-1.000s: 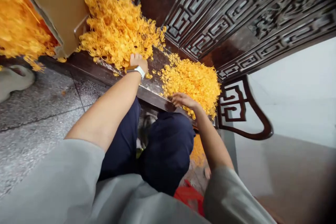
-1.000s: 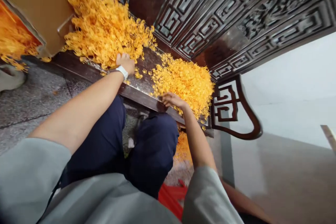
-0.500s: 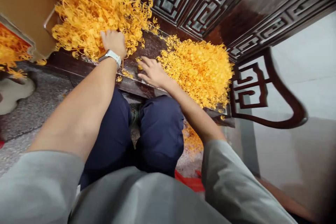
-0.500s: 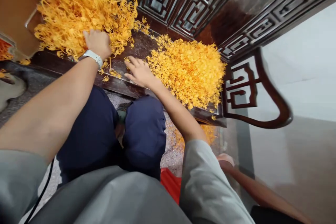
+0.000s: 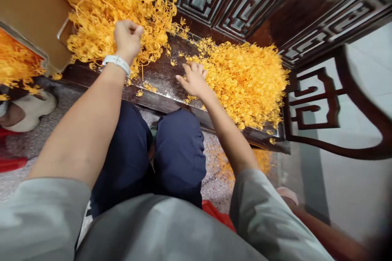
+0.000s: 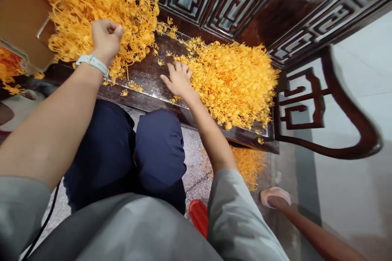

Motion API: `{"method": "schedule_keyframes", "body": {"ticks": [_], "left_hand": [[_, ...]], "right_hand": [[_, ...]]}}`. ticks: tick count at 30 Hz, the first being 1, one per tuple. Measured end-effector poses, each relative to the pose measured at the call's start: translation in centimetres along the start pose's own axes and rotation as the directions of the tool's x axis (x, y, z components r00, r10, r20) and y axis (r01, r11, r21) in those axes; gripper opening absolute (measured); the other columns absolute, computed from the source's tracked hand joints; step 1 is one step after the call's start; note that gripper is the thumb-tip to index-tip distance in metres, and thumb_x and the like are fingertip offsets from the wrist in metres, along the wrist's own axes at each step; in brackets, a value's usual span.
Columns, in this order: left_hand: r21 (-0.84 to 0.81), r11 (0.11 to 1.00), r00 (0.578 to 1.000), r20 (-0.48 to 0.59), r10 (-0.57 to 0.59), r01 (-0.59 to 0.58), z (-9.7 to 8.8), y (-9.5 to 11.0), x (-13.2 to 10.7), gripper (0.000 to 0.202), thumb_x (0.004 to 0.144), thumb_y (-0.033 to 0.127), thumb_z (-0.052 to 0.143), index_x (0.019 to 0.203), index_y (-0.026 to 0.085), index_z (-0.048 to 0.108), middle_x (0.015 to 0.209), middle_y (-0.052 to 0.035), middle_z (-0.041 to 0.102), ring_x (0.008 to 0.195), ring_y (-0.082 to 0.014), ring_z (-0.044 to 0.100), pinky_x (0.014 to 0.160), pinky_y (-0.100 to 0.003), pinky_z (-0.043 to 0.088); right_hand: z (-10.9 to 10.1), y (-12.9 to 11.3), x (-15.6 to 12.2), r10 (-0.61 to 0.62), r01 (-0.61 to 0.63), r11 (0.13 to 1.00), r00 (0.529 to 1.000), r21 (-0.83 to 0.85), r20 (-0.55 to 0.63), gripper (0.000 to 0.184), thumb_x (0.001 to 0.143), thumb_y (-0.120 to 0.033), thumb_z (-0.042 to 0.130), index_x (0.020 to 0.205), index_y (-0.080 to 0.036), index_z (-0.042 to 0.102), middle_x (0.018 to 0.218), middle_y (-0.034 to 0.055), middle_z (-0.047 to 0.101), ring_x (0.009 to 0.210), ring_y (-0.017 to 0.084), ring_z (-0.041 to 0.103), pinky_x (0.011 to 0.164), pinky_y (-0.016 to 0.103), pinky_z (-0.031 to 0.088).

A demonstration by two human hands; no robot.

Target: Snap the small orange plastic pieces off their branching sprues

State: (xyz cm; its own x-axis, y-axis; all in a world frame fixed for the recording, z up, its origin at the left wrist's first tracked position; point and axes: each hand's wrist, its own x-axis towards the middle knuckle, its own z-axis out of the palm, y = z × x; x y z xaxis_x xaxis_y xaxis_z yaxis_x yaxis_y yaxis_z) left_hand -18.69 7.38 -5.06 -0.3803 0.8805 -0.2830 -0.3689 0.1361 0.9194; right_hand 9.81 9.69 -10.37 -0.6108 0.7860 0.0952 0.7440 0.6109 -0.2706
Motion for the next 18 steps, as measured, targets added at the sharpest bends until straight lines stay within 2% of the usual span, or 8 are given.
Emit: {"method": "schedule_keyframes", "body": {"ticks": [1, 3, 4, 7, 11, 14, 16, 18], "left_hand": [[0.038, 0.996, 0.996, -0.037, 0.087, -0.086, 0.2, 0.1, -0.1, 0.016, 0.11, 0.016, 0.06, 0.094, 0.019, 0.057, 0.076, 0.005, 0.052, 0.096, -0.009, 0.042, 0.075, -0.018, 0.035], [0.194, 0.935, 0.942, -0.101, 0.321, -0.298, 0.5, 0.4, -0.5, 0.026, 0.108, 0.011, 0.061, 0.085, 0.021, 0.055, 0.078, 0.0033, 0.053, 0.089, -0.0115, 0.044, 0.067, -0.021, 0.037], [0.225, 0.913, 0.922, -0.106, 0.371, -0.341, 0.5, 0.5, -0.7, 0.03, 0.106, 0.008, 0.06, 0.081, 0.021, 0.054, 0.078, 0.0025, 0.053, 0.087, -0.0122, 0.045, 0.066, -0.022, 0.038], [0.194, 0.901, 0.897, -0.146, 0.417, -0.387, 0.0, 0.9, -0.9, 0.036, 0.108, -0.002, 0.051, 0.077, 0.017, 0.049, 0.075, 0.0021, 0.044, 0.081, -0.0088, 0.038, 0.073, -0.019, 0.038], [0.199, 0.898, 0.886, -0.182, 0.426, -0.391, -2.0, 0.8, -0.9, 0.034, 0.114, 0.001, 0.044, 0.083, 0.015, 0.044, 0.078, 0.0022, 0.036, 0.084, -0.007, 0.031, 0.082, -0.018, 0.033], [0.392, 0.836, 0.884, -0.104, 0.455, -0.384, -3.6, 0.2, -1.1, 0.022, 0.116, 0.012, 0.047, 0.094, 0.015, 0.052, 0.087, 0.0023, 0.049, 0.09, -0.0071, 0.04, 0.093, -0.023, 0.035], [0.608, 0.695, 0.888, 0.035, 0.459, -0.384, -4.3, -0.3, -1.7, 0.014, 0.113, 0.029, 0.056, 0.111, 0.016, 0.06, 0.109, -0.0018, 0.062, 0.106, -0.0124, 0.05, 0.105, -0.032, 0.036], [0.8, 0.462, 0.902, 0.217, 0.372, -0.383, -4.6, -0.7, -2.3, 0.048, 0.102, 0.048, 0.069, 0.138, 0.017, 0.06, 0.141, -0.0113, 0.061, 0.132, -0.0279, 0.049, 0.116, -0.045, 0.032]], "right_hand": [[0.1, -1.2, 0.9, -0.04, 0.039, 0.999, 0.999, 0.028, 0.007, 0.077, 0.105, -0.07, 0.042, 0.156, -0.014, 0.048, 0.156, 0.0234, 0.049, 0.144, 0.048, 0.04, 0.117, 0.076, 0.033], [0.6, -3.7, 3.2, -0.121, 0.121, 0.989, 0.993, 0.081, 0.002, 0.074, 0.106, -0.065, 0.046, 0.159, -0.013, 0.044, 0.155, 0.0218, 0.049, 0.143, 0.046, 0.041, 0.12, 0.073, 0.034], [1.1, -4.8, 4.5, -0.163, 0.162, 0.982, 0.987, 0.101, -0.003, 0.074, 0.106, -0.062, 0.047, 0.161, -0.014, 0.041, 0.158, 0.0215, 0.046, 0.144, 0.045, 0.041, 0.122, 0.071, 0.033], [3.0, -7.2, 8.1, -0.27, 0.264, 0.955, 0.963, 0.138, 0.028, 0.072, 0.104, -0.056, 0.056, 0.162, -0.015, 0.041, 0.163, 0.0213, 0.038, 0.149, 0.041, 0.037, 0.128, 0.065, 0.028], [5.2, -8.3, 10.0, -0.259, 0.246, 0.953, 0.964, 0.175, 0.058, 0.041, 0.105, -0.044, 0.057, 0.132, -0.016, 0.067, 0.151, 0.0187, 0.048, 0.143, 0.035, 0.043, 0.128, 0.058, 0.032], [5.7, -7.6, 9.4, -0.199, 0.194, 0.957, 0.98, 0.217, 0.003, 0.032, 0.108, -0.036, 0.044, 0.116, -0.018, 0.07, 0.139, 0.0174, 0.056, 0.135, 0.033, 0.047, 0.125, 0.058, 0.035], [5.7, -6.8, 8.7, -0.195, 0.201, 0.949, 0.98, 0.243, -0.048, 0.028, 0.108, -0.032, 0.042, 0.11, -0.019, 0.068, 0.133, 0.017, 0.059, 0.13, 0.032, 0.049, 0.121, 0.058, 0.039], [5.6, -5.6, 8.1, -0.215, 0.23, 0.941, 0.973, 0.246, -0.089, 0.022, 0.106, -0.029, 0.045, 0.104, -0.02, 0.065, 0.129, 0.0165, 0.059, 0.126, 0.032, 0.051, 0.118, 0.056, 0.043]]}}
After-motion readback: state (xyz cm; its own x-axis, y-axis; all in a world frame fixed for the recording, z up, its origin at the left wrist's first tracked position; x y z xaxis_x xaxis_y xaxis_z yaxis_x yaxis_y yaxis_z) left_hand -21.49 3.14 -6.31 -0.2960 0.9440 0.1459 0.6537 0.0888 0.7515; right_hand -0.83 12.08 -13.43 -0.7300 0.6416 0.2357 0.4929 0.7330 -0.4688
